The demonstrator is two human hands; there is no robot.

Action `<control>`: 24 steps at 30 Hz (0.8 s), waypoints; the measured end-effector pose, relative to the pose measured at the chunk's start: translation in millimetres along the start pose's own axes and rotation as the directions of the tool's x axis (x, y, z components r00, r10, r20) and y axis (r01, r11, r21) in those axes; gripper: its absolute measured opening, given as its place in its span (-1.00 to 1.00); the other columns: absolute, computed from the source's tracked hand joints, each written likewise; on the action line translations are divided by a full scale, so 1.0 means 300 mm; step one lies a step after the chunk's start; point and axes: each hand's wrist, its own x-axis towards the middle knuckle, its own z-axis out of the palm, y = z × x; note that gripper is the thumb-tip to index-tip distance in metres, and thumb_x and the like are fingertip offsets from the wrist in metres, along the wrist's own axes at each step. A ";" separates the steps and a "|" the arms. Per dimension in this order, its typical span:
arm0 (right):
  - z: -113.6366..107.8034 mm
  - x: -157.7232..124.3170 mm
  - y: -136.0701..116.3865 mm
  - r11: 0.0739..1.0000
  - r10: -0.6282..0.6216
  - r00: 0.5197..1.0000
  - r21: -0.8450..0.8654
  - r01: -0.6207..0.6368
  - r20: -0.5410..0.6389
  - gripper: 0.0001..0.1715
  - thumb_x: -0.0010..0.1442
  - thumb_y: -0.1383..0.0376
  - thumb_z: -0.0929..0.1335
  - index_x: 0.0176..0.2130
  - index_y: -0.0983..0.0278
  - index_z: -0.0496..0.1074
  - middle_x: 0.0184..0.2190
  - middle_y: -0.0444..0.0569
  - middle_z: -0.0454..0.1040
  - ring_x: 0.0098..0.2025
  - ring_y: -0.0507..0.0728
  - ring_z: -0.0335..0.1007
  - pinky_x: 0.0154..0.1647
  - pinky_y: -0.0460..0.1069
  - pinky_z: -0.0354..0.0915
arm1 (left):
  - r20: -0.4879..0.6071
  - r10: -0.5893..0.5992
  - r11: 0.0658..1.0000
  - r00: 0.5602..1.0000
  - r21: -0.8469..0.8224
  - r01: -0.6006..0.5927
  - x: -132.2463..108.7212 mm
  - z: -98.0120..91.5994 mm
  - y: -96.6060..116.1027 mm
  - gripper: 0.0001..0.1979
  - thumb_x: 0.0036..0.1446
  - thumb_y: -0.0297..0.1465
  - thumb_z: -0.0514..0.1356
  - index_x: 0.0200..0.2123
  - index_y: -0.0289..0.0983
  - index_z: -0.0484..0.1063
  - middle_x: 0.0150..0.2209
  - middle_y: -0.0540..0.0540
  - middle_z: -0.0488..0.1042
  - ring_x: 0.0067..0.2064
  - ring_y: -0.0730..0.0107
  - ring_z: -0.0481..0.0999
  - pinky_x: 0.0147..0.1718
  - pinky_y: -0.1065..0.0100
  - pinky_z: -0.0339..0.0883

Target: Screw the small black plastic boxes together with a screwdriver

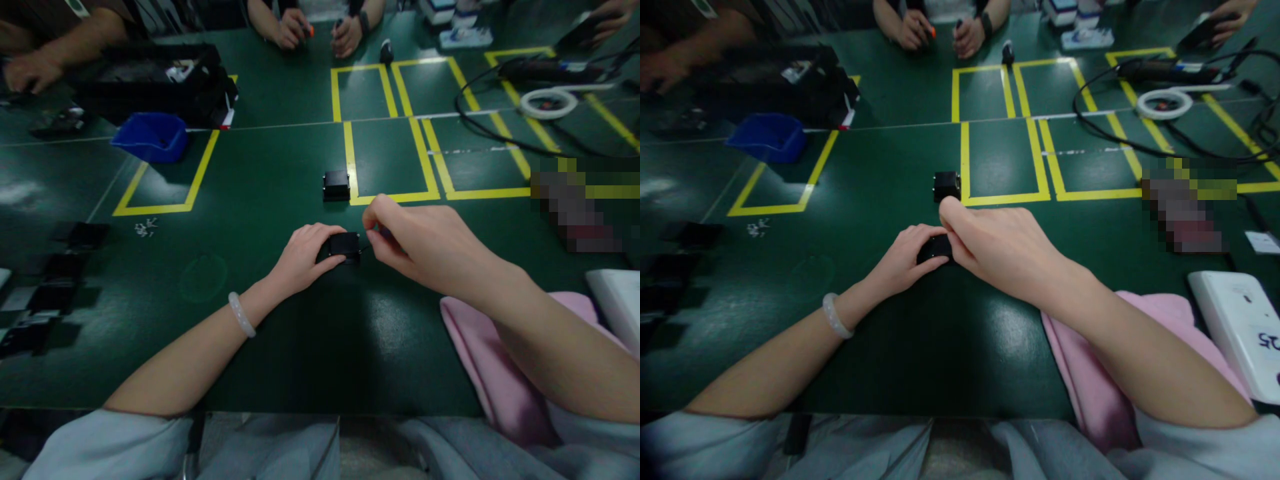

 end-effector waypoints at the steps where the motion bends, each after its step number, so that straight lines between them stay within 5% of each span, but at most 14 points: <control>1: 0.000 0.002 -0.002 1.000 -0.005 1.000 -0.006 0.005 0.005 -0.75 0.36 0.23 0.15 -0.16 0.28 0.33 -0.48 -0.12 0.46 -0.48 0.04 0.37 -0.50 -0.06 -0.05 | 0.001 -0.001 1.000 1.000 -0.002 0.001 0.000 0.000 0.000 -0.63 0.34 -0.19 0.14 0.12 -0.21 0.29 0.04 -0.13 0.46 0.04 0.13 0.41 0.02 0.15 0.23; 5: 0.003 0.006 -0.006 0.999 -0.003 1.000 -0.039 0.003 -0.002 -0.66 0.41 0.16 0.12 -0.20 0.27 0.34 -0.52 -0.12 0.44 -0.50 0.04 0.35 -0.50 -0.06 -0.06 | 0.001 -0.005 1.000 1.000 -0.006 0.005 -0.001 0.001 -0.003 -0.63 0.34 -0.19 0.15 0.12 -0.22 0.30 0.04 -0.12 0.46 0.04 0.14 0.41 0.02 0.16 0.23; 14: 0.004 -0.003 0.009 1.000 0.002 1.000 -0.012 -0.003 -0.025 -0.82 0.34 0.27 0.20 -0.09 0.25 0.29 -0.44 -0.12 0.49 -0.49 0.04 0.36 -0.52 -0.08 -0.04 | 0.005 -0.003 1.000 1.000 0.001 0.002 -0.001 -0.001 0.000 -0.63 0.35 -0.19 0.14 0.12 -0.23 0.30 0.06 -0.15 0.46 0.05 0.12 0.40 0.02 0.15 0.23; 19: -0.001 0.004 -0.002 0.999 0.031 1.000 -0.043 -0.031 0.000 -0.68 0.40 0.14 0.13 -0.17 0.26 0.33 -0.52 -0.12 0.45 -0.50 0.06 0.37 -0.51 -0.07 -0.06 | 0.008 -0.011 1.000 1.000 -0.012 0.011 0.000 -0.004 0.005 -0.64 0.34 -0.17 0.13 0.11 -0.22 0.31 0.04 -0.13 0.47 0.04 0.12 0.41 0.03 0.14 0.24; 24: 0.006 -0.001 0.006 1.000 0.010 0.999 -0.005 -0.010 -0.041 -0.77 0.34 0.28 0.17 -0.08 0.27 0.31 -0.50 -0.16 0.45 -0.54 0.03 0.32 -0.54 -0.08 -0.05 | 0.002 -0.001 1.000 1.000 -0.006 0.001 0.000 -0.001 0.001 -0.63 0.34 -0.19 0.14 0.12 -0.22 0.30 0.07 -0.15 0.46 0.05 0.12 0.40 0.02 0.14 0.23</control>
